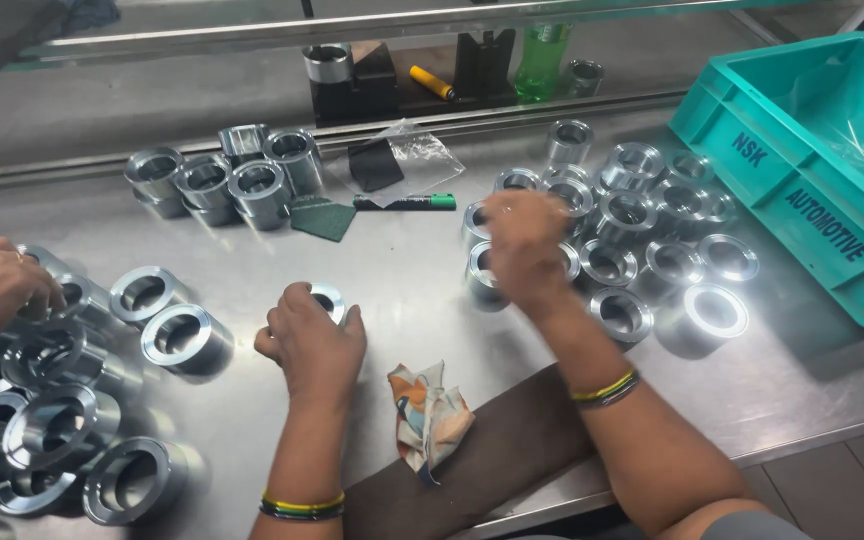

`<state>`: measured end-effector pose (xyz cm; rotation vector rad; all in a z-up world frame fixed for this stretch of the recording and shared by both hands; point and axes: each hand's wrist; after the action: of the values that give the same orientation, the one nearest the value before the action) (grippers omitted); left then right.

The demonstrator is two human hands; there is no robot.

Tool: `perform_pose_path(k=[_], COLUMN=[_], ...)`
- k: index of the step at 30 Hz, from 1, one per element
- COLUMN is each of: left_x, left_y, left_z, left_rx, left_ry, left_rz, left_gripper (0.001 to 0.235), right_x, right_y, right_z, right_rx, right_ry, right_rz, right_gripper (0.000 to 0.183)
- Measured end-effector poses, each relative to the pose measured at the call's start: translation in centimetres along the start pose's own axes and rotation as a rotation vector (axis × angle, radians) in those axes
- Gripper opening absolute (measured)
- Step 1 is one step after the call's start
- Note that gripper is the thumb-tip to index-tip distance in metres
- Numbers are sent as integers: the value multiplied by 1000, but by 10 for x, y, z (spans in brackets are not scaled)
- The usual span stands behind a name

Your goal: Inspecting, cleaning, and sorting metal rings at an industrial workstation.

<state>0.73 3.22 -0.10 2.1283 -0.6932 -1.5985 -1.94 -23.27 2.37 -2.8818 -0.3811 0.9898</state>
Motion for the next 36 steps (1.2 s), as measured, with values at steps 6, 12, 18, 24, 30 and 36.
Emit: perform_pose_path(k=[6,12,18,24,30,36], left_x=[7,11,24,16,19,29], left_y=[-7,-3,15,23,21,11], left_z=[0,-8,10,17,20,15], left_rx=[107,-330,156,226,266,280], left_ry=[-196,-378,-301,-338,-404,-321], left_rz=[-323,1114,892,592,721,675], left_gripper=[25,30,32,50,69,58], right_x=[5,40,21,18,33,31], right_y=[-82,-46,-78,-79,-49,-64], right_z=[12,30,26,18,25,23], right_rx=[-245,498,210,313,1295,732], right_ry=[-310,-561,-401,-505,-776,-627], right_rz=[-381,-809,-790,-818,-2033,-1472], right_gripper=[24,32,72,83,68,66])
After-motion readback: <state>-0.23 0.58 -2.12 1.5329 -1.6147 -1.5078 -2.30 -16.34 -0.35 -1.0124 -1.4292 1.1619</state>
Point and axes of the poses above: each hand's wrist, its own z-axis away from the middle knuckle, its own x-axis out of the palm, y = z × x, and after that the axes turned 1 degree about x, right-handed
